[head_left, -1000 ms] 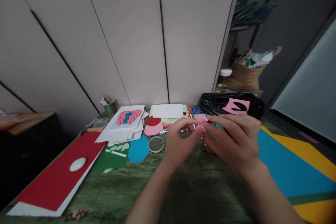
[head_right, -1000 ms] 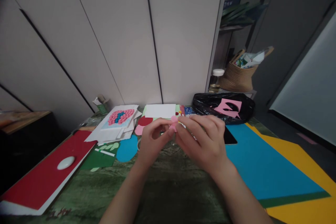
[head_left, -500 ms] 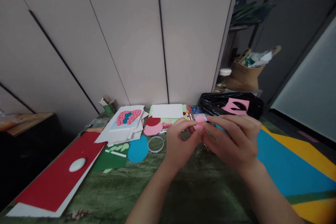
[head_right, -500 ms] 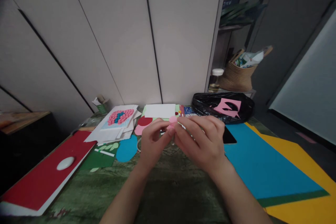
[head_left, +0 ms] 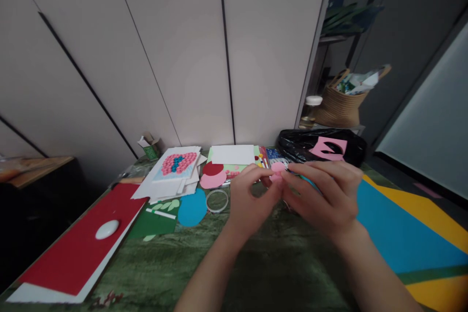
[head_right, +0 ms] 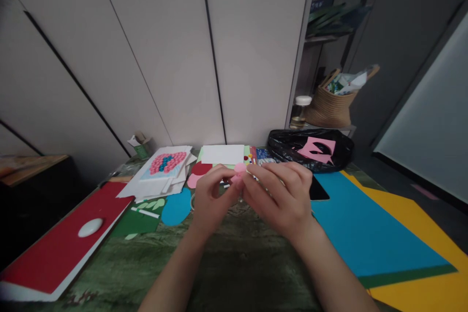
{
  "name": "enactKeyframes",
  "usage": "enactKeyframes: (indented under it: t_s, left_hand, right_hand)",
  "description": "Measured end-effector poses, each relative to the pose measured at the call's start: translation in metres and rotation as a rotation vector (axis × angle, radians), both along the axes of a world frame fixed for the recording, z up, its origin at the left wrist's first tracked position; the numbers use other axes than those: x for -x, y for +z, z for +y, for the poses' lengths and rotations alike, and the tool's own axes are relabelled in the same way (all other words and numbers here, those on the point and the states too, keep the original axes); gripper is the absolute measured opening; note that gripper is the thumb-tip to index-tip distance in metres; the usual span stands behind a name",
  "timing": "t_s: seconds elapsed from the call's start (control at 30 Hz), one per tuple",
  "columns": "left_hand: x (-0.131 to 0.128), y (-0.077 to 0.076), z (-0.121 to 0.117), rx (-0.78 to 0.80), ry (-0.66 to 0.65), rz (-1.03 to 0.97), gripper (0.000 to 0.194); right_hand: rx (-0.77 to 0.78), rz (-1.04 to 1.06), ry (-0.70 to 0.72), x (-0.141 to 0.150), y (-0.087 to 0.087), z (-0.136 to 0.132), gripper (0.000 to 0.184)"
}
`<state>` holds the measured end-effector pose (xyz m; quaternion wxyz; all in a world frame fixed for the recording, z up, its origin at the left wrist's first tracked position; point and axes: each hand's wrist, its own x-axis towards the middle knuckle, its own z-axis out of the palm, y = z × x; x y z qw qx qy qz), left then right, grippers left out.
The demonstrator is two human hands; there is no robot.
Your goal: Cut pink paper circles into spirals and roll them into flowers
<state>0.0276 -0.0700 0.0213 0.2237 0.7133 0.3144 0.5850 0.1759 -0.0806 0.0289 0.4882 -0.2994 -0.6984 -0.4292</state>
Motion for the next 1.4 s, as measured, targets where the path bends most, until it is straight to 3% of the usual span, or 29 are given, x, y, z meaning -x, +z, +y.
enactKeyframes:
  t_s: [0.5,0.73,0.83,1.0,1.4]
  left_hand:
    - [0.002,-0.004,0.004,0.011,-0.035,-0.084,0.005]
    - [0.008,-0.002,0.006,0.056,-0.285,-0.178,0.021]
    - [0.008,-0.005,0.009,0.091,-0.322,-0.219,0.022]
    - [0.010,-0.006,0.012,0.071,-0.246,-0.140,0.021]
    - [0.012,-0.005,0.012,-0.288,0.006,0.058,0.014]
  right_hand:
    - [-0.024,0.015,0.040,-0.002,-0.002,-0.001,0.036]
    - [0.040,0.084,0.118,0.001,0.001,-0.007,0.035]
    - [0.067,0.077,0.122,0.001,0.001,-0.008,0.032]
    - [0.143,0.081,0.120,0.001,0.003,-0.009,0.027]
    - [0.287,0.170,0.189,0.004,0.004,-0.008,0.017]
